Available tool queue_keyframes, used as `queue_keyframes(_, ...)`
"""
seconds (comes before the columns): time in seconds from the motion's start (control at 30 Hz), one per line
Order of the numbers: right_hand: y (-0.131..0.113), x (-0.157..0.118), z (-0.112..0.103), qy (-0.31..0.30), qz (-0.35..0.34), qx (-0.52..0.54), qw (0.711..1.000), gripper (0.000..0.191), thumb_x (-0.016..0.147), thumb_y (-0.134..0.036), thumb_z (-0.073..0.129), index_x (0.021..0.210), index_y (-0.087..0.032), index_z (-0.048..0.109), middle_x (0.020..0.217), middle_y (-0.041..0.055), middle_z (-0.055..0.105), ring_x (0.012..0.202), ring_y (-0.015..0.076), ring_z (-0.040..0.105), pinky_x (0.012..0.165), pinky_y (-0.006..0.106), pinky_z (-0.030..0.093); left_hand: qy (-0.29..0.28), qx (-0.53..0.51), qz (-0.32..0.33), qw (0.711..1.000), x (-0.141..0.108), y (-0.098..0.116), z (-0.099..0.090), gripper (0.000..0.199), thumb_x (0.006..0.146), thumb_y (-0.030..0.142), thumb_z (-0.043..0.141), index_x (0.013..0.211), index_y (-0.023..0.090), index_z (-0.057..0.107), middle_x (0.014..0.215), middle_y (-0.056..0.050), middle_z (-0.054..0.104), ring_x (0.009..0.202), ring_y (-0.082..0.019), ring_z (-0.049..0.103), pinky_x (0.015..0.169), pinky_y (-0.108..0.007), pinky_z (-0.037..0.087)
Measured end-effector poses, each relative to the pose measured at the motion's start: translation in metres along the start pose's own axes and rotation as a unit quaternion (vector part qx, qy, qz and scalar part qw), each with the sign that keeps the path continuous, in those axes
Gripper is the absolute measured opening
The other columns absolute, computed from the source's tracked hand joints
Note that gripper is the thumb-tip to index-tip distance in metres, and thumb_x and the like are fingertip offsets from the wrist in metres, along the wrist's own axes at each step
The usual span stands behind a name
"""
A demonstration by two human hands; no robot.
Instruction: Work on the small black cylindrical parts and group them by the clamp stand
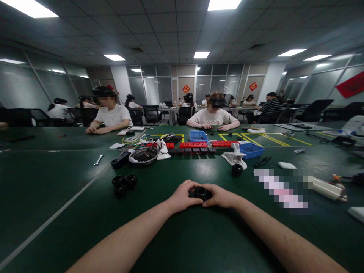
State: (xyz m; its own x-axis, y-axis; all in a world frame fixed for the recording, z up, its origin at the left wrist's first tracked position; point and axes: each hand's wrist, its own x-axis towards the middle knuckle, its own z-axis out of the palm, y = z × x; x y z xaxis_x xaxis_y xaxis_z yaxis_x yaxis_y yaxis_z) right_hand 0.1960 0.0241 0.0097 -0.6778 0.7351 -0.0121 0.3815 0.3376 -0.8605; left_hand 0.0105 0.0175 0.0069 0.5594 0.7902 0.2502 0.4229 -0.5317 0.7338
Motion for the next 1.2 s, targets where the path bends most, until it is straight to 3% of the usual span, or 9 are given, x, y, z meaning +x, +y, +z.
queue_keyframes(0.17,0.007,0.004,0.009,0.092,0.041,-0.115,0.988,0.041,0.049,-0.031,0.069,0.082,-0.014,0.052,0.077,-0.0004,0.054,0.071,0.0158,0.05,0.058,0.024,0.037,0.029,0.006,-0.015,0.999,-0.001,0.002,0.004,0.039,0.057,0.032,0.066,0.092,0.019,0.054,0.084,-0.001,0.048,0.075,-0.014,0.046,0.065,-0.025,0.038)
queue_keyframes(0.3,0.006,0.008,0.024,0.204,0.076,-0.273,0.937,0.04,0.049,-0.043,0.066,0.072,-0.015,0.048,0.07,0.001,0.053,0.064,0.0153,0.048,0.053,0.023,0.032,0.1,0.025,-0.057,0.993,-0.001,0.001,0.013,0.036,0.055,0.026,0.067,0.087,0.018,0.053,0.084,-0.001,0.048,0.076,-0.015,0.047,0.067,-0.025,0.038)
queue_keyframes(0.43,-0.001,0.006,0.034,0.254,0.083,-0.357,0.895,0.037,0.056,-0.047,0.06,0.073,-0.015,0.05,0.074,0.0053,0.055,0.071,0.0202,0.05,0.062,0.029,0.033,0.142,0.042,-0.067,0.987,0.0,-0.002,0.019,0.035,0.056,0.027,0.066,0.086,0.018,0.052,0.083,-0.001,0.048,0.077,-0.015,0.047,0.068,-0.026,0.038)
queue_keyframes(0.53,-0.001,0.003,0.03,0.231,0.035,-0.305,0.923,0.049,0.054,-0.046,0.063,0.091,-0.016,0.05,0.088,0.0071,0.055,0.083,0.0228,0.049,0.07,0.033,0.034,0.113,0.028,-0.047,0.992,0.001,-0.003,0.015,0.035,0.056,0.027,0.066,0.087,0.018,0.053,0.083,-0.001,0.048,0.077,-0.015,0.047,0.067,-0.026,0.039)
queue_keyframes(0.63,0.0,0.001,0.018,0.143,-0.031,-0.18,0.973,0.059,0.054,-0.037,0.066,0.106,-0.018,0.045,0.1,0.0059,0.053,0.091,0.0216,0.048,0.078,0.034,0.035,0.077,0.007,-0.029,0.997,0.001,-0.004,0.009,0.036,0.057,0.028,0.066,0.089,0.018,0.053,0.084,-0.002,0.048,0.076,-0.015,0.047,0.065,-0.025,0.039)
queue_keyframes(0.7,0.001,-0.001,0.01,0.07,-0.042,-0.09,0.993,0.052,0.059,-0.03,0.063,0.107,-0.018,0.046,0.102,0.0047,0.053,0.092,0.0202,0.049,0.08,0.033,0.036,0.059,-0.004,-0.021,0.998,0.0,-0.004,0.006,0.037,0.058,0.029,0.065,0.091,0.018,0.053,0.086,-0.002,0.048,0.076,-0.015,0.047,0.065,-0.025,0.039)
queue_keyframes(0.8,0.001,-0.003,0.001,-0.001,-0.025,0.002,1.0,0.043,0.064,-0.023,0.059,0.105,-0.017,0.048,0.099,0.0032,0.055,0.088,0.0183,0.05,0.078,0.031,0.038,0.039,-0.015,-0.019,0.999,0.001,-0.005,0.004,0.039,0.059,0.03,0.065,0.095,0.019,0.053,0.088,-0.002,0.048,0.076,-0.015,0.047,0.064,-0.025,0.039)
queue_keyframes(1.2,0.009,0.0,-0.004,-0.001,-0.015,0.003,1.0,0.031,0.063,-0.022,0.059,0.093,-0.015,0.053,0.085,0.0009,0.054,0.08,0.0158,0.05,0.072,0.028,0.039,-0.003,-0.035,-0.006,0.999,0.001,-0.005,-0.001,0.04,0.06,0.031,0.064,0.097,0.019,0.052,0.09,-0.003,0.049,0.078,-0.015,0.047,0.067,-0.025,0.039)
